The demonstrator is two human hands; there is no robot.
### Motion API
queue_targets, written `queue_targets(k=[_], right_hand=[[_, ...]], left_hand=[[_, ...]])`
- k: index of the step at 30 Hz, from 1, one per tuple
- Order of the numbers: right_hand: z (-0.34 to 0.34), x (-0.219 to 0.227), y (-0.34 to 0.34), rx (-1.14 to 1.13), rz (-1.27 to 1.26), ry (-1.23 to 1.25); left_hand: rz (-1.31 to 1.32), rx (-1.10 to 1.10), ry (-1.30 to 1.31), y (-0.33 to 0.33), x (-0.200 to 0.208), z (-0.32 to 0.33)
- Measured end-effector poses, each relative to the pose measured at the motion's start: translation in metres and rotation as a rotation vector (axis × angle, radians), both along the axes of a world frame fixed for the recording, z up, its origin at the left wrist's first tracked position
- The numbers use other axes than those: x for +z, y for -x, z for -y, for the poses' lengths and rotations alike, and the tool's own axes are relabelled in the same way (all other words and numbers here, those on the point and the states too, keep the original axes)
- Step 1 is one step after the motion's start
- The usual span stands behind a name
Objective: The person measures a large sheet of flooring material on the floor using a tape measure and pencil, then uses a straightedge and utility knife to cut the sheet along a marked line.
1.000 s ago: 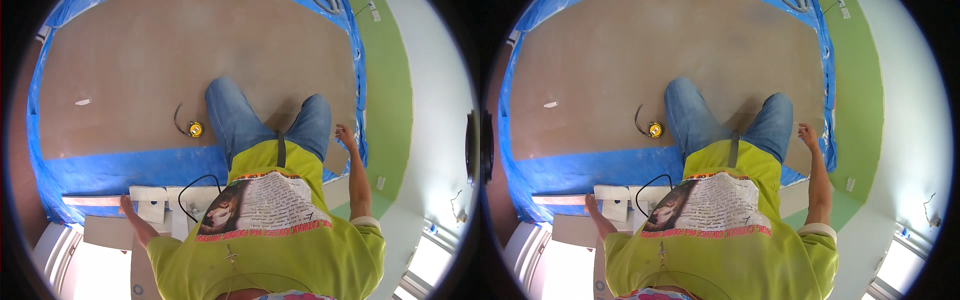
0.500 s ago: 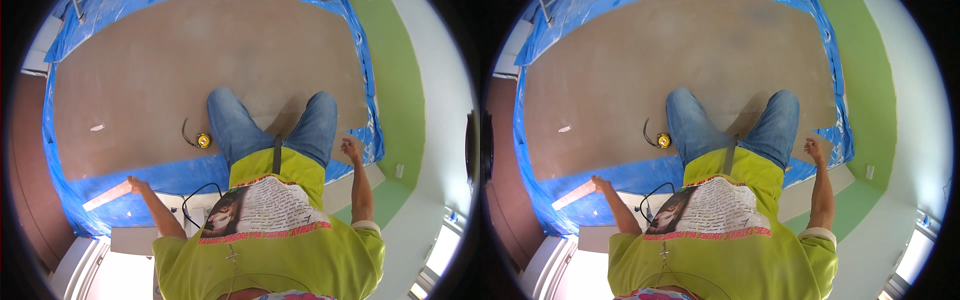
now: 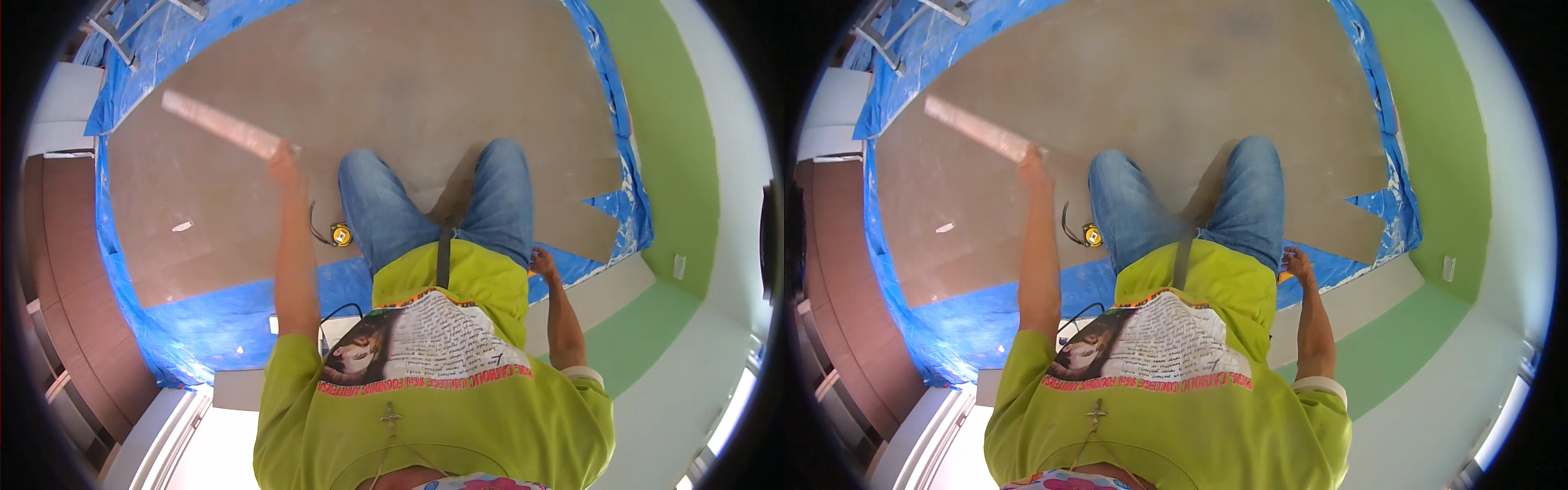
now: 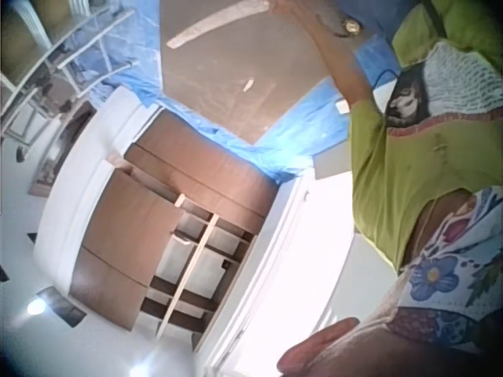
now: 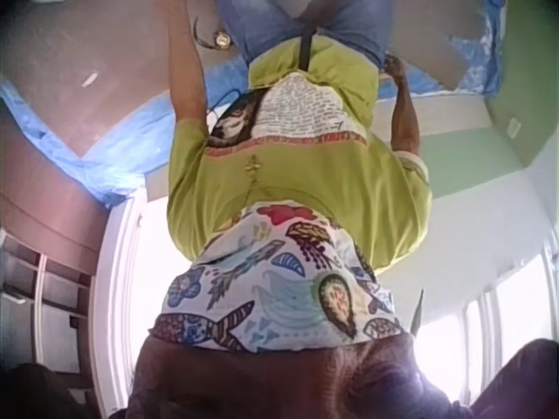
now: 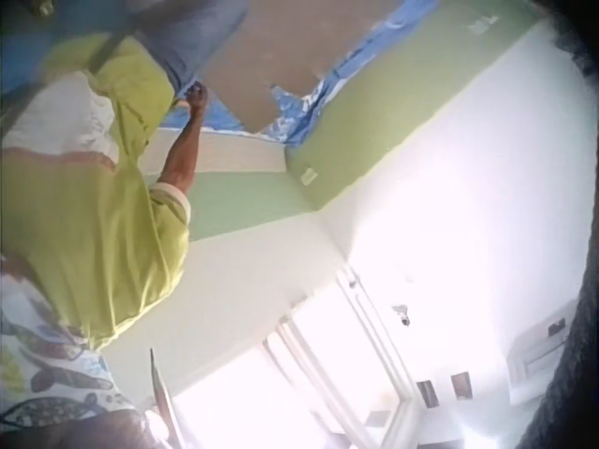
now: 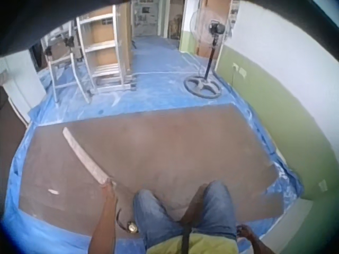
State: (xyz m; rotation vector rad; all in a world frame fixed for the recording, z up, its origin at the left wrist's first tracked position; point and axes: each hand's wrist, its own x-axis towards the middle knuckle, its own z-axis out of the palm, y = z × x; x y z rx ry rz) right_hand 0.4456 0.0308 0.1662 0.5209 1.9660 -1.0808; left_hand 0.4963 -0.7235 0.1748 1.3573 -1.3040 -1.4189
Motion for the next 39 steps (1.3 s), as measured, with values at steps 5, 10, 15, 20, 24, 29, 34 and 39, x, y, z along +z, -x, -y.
queue_targets(k=[5,10,15,20,24,29,34,39], right_hand=[[-0.033,-0.058,-0.016,-0.166,-0.068,0.023],[-0.112,-0.085,-0.015,0.051,-0.515,-0.414],[-0.023,-0.081,0.095,-0.009,-0.678,-0.422],[0.060,-0.047,0.212,-0.132,-0.619,-0.128],[0.022,-0.070,0.189,-0.207,-0.669,-0.150],[0.001,-0.068,0.080,-0.449,-0.545,-0.478],[-0.063,-0.084,-0.020,-0.308,-0.424,-1.090],[-0.083,-0.121,-0.026,-0.469,-0.113,-1.043]], left_hand=[[-0.175,-0.178,0.085,0.114,0.014,-0.093],[0.236,-0.541,0.051,0.152,0.004,-0.207],[0.381,-0.937,0.028,0.210,0.031,-0.232],[0.517,-1.209,-0.080,0.270,0.032,-0.250],[0.471,-1.401,-0.007,0.292,0.005,-0.288],[0.568,-1.244,0.034,0.262,-0.009,-0.276],[0.620,-0.949,0.079,0.232,-0.045,-0.269],[0.527,-0.723,0.188,0.256,-0.043,-0.258]])
